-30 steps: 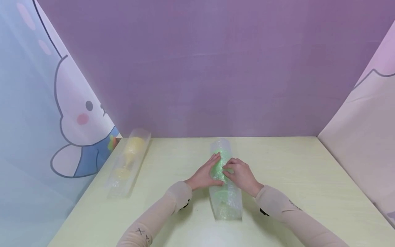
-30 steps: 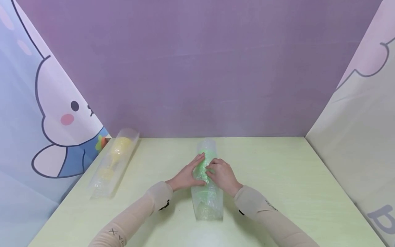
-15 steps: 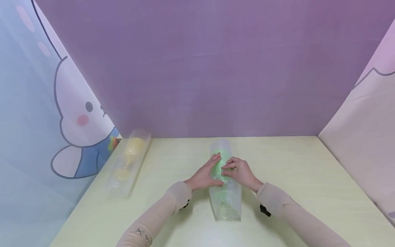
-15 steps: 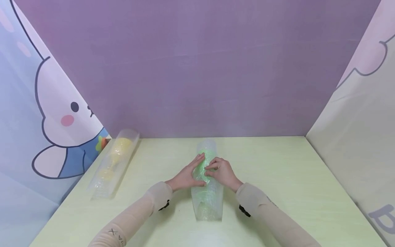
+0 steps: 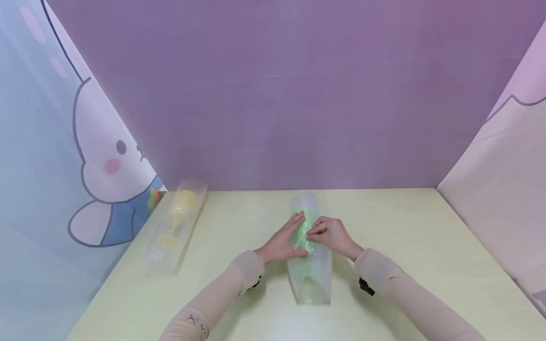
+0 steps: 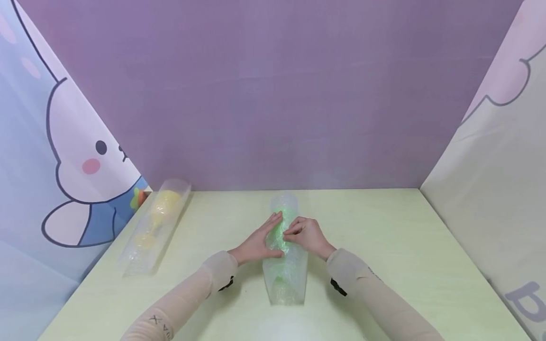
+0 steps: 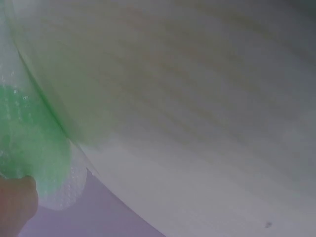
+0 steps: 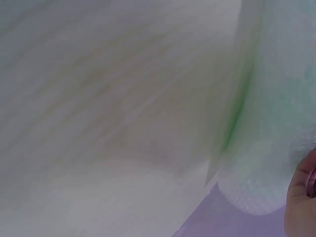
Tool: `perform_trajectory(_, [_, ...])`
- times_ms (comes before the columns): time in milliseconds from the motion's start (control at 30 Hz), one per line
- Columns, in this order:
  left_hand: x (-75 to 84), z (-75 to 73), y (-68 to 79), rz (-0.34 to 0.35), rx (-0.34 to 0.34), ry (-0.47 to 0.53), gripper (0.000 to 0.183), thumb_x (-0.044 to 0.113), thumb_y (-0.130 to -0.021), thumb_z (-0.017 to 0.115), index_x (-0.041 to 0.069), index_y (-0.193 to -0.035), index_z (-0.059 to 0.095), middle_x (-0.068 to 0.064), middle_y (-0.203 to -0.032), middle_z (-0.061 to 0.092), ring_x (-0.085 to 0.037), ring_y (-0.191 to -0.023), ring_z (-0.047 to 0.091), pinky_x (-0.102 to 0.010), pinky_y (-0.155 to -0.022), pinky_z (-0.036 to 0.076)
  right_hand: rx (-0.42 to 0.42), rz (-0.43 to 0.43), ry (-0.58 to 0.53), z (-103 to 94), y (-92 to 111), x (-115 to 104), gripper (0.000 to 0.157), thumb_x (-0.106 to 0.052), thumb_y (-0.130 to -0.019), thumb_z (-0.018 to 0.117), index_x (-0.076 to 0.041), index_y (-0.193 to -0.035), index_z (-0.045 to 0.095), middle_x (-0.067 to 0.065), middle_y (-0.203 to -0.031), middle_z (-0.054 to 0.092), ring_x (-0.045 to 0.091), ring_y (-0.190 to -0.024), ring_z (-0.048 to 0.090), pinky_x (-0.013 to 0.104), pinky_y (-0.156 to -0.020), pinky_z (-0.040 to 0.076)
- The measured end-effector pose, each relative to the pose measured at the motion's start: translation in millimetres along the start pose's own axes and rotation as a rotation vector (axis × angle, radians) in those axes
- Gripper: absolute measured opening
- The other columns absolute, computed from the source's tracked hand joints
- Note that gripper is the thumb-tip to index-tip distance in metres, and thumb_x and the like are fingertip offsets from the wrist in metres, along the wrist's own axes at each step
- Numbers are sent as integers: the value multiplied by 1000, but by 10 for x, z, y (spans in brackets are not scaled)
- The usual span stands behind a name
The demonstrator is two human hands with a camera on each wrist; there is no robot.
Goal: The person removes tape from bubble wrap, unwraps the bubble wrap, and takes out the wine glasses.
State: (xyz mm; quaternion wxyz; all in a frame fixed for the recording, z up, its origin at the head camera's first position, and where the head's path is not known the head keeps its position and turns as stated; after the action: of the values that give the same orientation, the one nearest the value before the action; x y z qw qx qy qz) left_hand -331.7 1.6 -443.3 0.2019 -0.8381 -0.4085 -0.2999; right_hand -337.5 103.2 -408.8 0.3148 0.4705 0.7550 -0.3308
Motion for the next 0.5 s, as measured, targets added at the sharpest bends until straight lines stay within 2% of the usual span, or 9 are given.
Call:
perform_trajectory(200, [13, 1, -14, 2, 6, 7, 98, 35, -75, 74, 21, -148, 10, 14, -154, 2, -8, -142, -2, -41, -114, 18, -4, -20, -8, -4, 7, 15, 9, -12, -75, 74, -9, -84, 74, 2, -83, 64, 10, -74, 58, 18, -64, 52])
perform_trajectory(500, [17, 12, -8, 5, 14, 3, 99, 35, -74, 75, 21, -148, 11, 12, -154, 3, -10, -142, -1, -43, -114, 17, -7, -110, 10, -2, 40, -62, 8, -11, -79, 70, -8, -86, 73, 0, -80, 64, 6, -71, 56, 19, -64, 52])
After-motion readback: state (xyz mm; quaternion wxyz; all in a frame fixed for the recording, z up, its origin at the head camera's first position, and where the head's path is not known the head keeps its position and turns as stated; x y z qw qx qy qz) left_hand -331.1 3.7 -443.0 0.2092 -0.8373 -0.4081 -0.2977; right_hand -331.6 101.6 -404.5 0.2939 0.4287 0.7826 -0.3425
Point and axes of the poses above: each hand's wrist, its own y-axis away from the middle knuckle, its own z-axis out of the palm, x = y × z, the point moved 10 cm from there along -y, towards the middle knuckle
